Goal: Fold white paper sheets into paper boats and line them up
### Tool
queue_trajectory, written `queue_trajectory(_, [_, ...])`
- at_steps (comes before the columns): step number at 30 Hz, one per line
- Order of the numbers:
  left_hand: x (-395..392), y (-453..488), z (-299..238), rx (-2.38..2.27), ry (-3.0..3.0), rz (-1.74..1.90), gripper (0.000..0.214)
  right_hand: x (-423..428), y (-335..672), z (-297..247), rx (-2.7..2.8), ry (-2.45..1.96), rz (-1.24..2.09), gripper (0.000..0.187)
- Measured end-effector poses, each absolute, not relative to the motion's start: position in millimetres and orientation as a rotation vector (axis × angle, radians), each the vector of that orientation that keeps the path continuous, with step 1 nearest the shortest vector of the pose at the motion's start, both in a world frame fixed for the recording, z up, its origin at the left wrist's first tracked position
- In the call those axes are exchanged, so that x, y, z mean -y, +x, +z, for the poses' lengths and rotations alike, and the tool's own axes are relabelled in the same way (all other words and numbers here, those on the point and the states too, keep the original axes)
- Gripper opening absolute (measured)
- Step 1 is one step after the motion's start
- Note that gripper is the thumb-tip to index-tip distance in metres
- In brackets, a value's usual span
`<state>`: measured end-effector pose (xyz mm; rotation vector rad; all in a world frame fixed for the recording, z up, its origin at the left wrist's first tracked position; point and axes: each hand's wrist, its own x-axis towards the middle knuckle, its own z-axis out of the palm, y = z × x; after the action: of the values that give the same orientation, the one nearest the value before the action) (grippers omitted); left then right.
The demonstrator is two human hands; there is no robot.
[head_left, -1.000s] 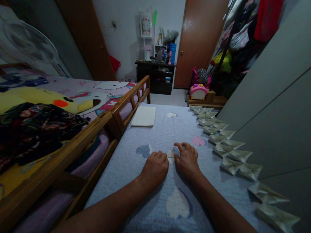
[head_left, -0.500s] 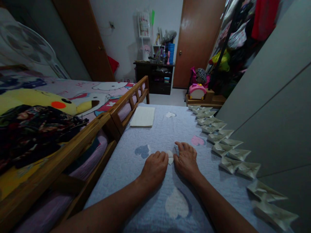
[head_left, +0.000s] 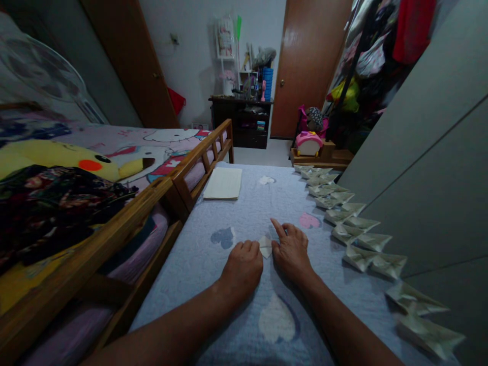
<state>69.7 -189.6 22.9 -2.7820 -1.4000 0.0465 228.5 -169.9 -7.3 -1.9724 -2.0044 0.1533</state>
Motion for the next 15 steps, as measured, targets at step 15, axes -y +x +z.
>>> queue_trajectory(15, [176.1, 60.2, 24.9, 1.719, -2.806, -0.385, 0.016, 175.2, 232.9, -7.2, 2.056, -1.692, 0.221, 0.011])
